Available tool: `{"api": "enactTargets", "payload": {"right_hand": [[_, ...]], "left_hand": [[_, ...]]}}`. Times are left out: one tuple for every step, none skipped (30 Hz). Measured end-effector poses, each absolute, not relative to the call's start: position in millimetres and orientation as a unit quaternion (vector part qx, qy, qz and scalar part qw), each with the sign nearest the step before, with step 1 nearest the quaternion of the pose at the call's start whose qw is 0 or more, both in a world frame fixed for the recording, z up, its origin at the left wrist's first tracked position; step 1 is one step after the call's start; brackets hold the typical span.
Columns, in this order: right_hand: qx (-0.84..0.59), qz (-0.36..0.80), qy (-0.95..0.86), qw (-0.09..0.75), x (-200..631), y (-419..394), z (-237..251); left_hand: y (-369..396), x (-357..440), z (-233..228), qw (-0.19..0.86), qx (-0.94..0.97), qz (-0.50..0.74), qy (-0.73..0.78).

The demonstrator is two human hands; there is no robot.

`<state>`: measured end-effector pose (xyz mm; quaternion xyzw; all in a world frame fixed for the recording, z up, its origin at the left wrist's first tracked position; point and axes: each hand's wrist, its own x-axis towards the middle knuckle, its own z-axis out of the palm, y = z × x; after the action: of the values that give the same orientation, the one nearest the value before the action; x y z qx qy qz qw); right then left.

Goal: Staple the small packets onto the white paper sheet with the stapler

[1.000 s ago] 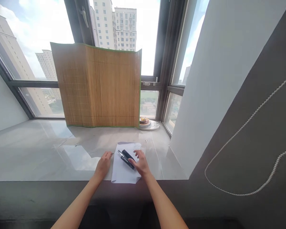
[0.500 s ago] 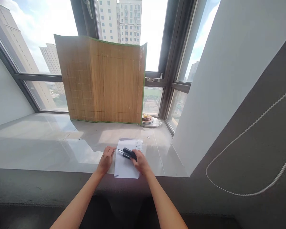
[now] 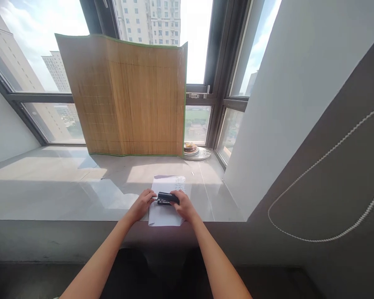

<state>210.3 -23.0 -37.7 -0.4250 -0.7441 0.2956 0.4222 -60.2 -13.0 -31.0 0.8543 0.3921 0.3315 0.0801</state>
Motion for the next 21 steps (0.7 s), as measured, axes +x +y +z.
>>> {"api": "enactTargets", "payload": {"right_hand": [[-0.424, 0.297, -0.743, 0.424, 210.4, -22.5, -38.4], [-0.423, 0.299, -0.742, 0.426, 210.5, -21.9, -39.1], [-0.423, 0.301, -0.741, 0.427, 210.5, -21.2, -39.7], [-0.423, 0.302, -0.74, 0.427, 210.6, -20.6, -40.4], [-0.424, 0.303, -0.739, 0.427, 210.6, -20.0, -41.1], [-0.425, 0.303, -0.738, 0.427, 210.7, -19.5, -41.8], [-0.424, 0.303, -0.738, 0.427, 210.8, -19.1, -42.4], [-0.423, 0.303, -0.739, 0.428, 211.0, -18.9, -42.9], [-0.423, 0.302, -0.74, 0.427, 211.1, -18.8, -43.2], [-0.424, 0.301, -0.74, 0.428, 211.3, -18.9, -43.2], [-0.424, 0.3, -0.74, 0.428, 211.5, -19.2, -43.0], [-0.425, 0.298, -0.74, 0.427, 211.6, -19.7, -42.5], [-0.426, 0.297, -0.74, 0.427, 211.7, -20.3, -41.7], [-0.427, 0.296, -0.74, 0.426, 211.8, -21.0, -40.6], [-0.428, 0.296, -0.741, 0.425, 211.8, -21.7, -39.5], [-0.429, 0.295, -0.741, 0.424, 211.7, -22.4, -38.3], [-0.43, 0.294, -0.741, 0.423, 211.6, -22.9, -37.2], [-0.432, 0.293, -0.741, 0.423, 211.5, -23.4, -36.2], [-0.433, 0.292, -0.74, 0.423, 211.4, -23.7, -35.4], [-0.434, 0.292, -0.739, 0.424, 211.3, -23.9, -34.7], [-0.435, 0.294, -0.736, 0.427, 211.4, -24.0, -33.9]], "left_hand": [[-13.4, -60.1, -30.4, 0.086, 0.854, 0.336, 0.388], [-13.7, -60.0, -29.7, 0.09, 0.853, 0.342, 0.385], [-14.0, -59.9, -29.1, 0.094, 0.851, 0.347, 0.383], [-14.2, -59.7, -28.5, 0.099, 0.85, 0.35, 0.381], [-14.2, -59.6, -28.0, 0.104, 0.85, 0.351, 0.38], [-14.1, -59.4, -27.6, 0.109, 0.85, 0.351, 0.378], [-14.0, -59.3, -27.2, 0.115, 0.85, 0.349, 0.378], [-13.8, -59.2, -26.8, 0.121, 0.851, 0.346, 0.377], [-13.6, -59.2, -26.6, 0.125, 0.851, 0.343, 0.377], [-13.6, -59.1, -26.3, 0.128, 0.852, 0.34, 0.377], [-13.6, -59.1, -26.0, 0.129, 0.853, 0.338, 0.377], [-13.8, -59.0, -25.7, 0.129, 0.853, 0.337, 0.378], [-14.1, -58.8, -25.3, 0.127, 0.852, 0.337, 0.378], [-14.5, -58.6, -24.9, 0.126, 0.851, 0.34, 0.38], [-14.9, -58.4, -24.4, 0.124, 0.85, 0.342, 0.381], [-15.4, -58.3, -23.9, 0.123, 0.849, 0.344, 0.381], [-15.8, -58.2, -23.6, 0.123, 0.849, 0.347, 0.38], [-16.1, -58.4, -23.4, 0.123, 0.849, 0.348, 0.378], [-16.3, -58.8, -23.6, 0.122, 0.85, 0.349, 0.375], [-16.4, -59.4, -24.1, 0.12, 0.851, 0.35, 0.373], [-16.4, -60.3, -25.0, 0.116, 0.852, 0.352, 0.371]]}}
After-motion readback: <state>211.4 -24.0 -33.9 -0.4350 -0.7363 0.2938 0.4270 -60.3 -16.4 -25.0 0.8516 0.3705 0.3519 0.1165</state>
